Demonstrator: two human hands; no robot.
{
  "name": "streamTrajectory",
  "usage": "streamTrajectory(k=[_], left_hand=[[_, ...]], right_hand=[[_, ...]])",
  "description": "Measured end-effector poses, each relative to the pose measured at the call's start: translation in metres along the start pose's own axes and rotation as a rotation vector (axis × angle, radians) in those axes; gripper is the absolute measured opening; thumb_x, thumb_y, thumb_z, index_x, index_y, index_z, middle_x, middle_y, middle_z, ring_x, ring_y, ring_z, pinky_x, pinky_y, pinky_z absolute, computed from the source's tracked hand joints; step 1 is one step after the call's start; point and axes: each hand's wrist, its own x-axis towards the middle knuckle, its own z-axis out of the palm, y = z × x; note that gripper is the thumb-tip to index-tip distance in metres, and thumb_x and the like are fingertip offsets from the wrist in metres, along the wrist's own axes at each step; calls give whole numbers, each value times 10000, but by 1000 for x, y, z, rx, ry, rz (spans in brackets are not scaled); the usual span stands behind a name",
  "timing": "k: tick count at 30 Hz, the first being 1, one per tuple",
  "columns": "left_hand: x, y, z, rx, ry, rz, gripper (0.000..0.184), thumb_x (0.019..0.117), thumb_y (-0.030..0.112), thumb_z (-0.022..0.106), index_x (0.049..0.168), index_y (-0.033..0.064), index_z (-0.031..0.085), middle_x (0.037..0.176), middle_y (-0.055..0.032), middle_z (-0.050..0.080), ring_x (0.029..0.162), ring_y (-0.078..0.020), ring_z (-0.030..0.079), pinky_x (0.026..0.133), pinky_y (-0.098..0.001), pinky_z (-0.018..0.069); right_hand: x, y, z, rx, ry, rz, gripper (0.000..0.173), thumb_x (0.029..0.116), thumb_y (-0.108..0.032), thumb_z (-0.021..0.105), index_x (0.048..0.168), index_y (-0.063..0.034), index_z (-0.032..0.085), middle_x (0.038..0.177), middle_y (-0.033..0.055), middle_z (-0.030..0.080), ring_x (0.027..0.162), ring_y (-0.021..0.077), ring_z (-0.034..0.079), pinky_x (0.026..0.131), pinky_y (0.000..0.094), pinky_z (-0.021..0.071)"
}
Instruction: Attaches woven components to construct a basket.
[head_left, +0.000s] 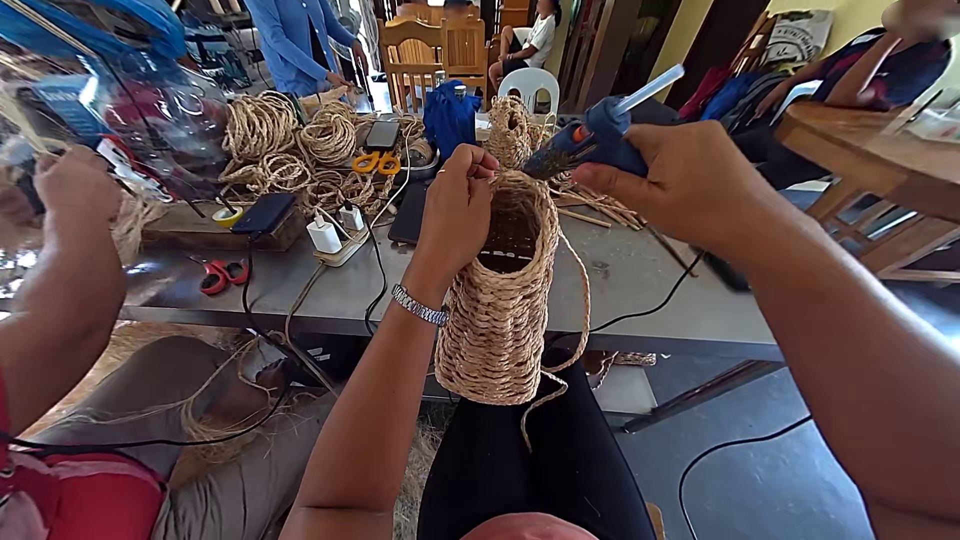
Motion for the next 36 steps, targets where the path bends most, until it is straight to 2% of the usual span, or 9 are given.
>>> streamTrajectory(k=[6, 9, 15, 27, 31, 33, 34, 35, 36], left_hand=[[1, 2, 0, 13, -26, -17, 269, 1042, 161, 495, 1214, 93, 690, 1197, -89, 656, 1132, -183, 618, 979, -381, 498], [1, 4, 1, 31, -29, -26, 256, 1025, 166, 540, 1196, 98, 717, 1229, -101, 646, 1136, -187, 613, 976, -381, 492], [3, 8, 0, 73, -50, -57, 257, 1037, 145, 541, 1201, 112, 736, 1246, -102, 641, 1160, -188, 600, 1000, -379, 476], [4, 8, 0, 58, -57, -68, 257, 1048, 150, 525, 1187, 115, 739, 1228, -91, 646, 1153, -175, 599, 989, -365, 476], [5, 7, 0, 56, -57, -55, 264, 1043, 138, 520, 1183, 109, 742, 1246, -94, 651, 1175, -179, 599, 1001, -377, 477], [4, 7, 0, 59, -58, -52, 271, 1041, 137, 515, 1188, 107, 740, 1250, -98, 649, 1179, -182, 599, 1002, -384, 479], [4, 7, 0, 61, -59, -52, 271, 1043, 140, 514, 1191, 107, 738, 1253, -99, 647, 1180, -185, 599, 1004, -387, 480], [4, 7, -1, 64, -59, -50, 270, 1045, 144, 516, 1193, 106, 739, 1252, -102, 648, 1179, -191, 601, 1006, -396, 481], [3, 8, -1, 64, -59, -45, 271, 1047, 147, 518, 1196, 106, 741, 1251, -104, 653, 1187, -198, 599, 1015, -403, 477]], right_hand=[[-2, 6, -7, -51, -19, -5, 572, 1031, -577, 478, 945, -29, 619, 672, 62, 523, 597, 203, 540, 555, 430, 417], [-2, 3, -7, -70, -27, 0, 575, 1035, -558, 486, 949, -5, 614, 683, 94, 539, 610, 241, 559, 565, 457, 429], [-1, 1, -12, -134, -65, 7, 600, 1037, -561, 476, 981, 18, 623, 703, 139, 568, 635, 309, 597, 574, 517, 448], [-4, 2, -9, -98, -32, 25, 578, 1025, -571, 501, 963, -10, 623, 686, 96, 537, 610, 249, 549, 563, 469, 415], [-21, 16, -17, 43, -12, 136, 580, 1019, -594, 487, 1069, -40, 650, 759, 82, 587, 659, 195, 577, 614, 464, 470], [-30, 36, -14, 157, 19, 238, 550, 1012, -603, 496, 1104, -89, 669, 766, 1, 577, 634, 84, 546, 605, 354, 488], [-34, 46, -9, 203, 33, 275, 539, 1017, -585, 502, 1130, -87, 671, 776, -5, 578, 633, 69, 538, 608, 335, 490], [-39, 56, -2, 221, 35, 292, 536, 1025, -568, 500, 1174, -79, 662, 807, 26, 600, 652, 98, 559, 626, 366, 508], [-45, 66, 7, 218, 18, 302, 528, 1039, -538, 495, 1234, -69, 639, 864, 92, 626, 700, 179, 591, 666, 449, 519]])
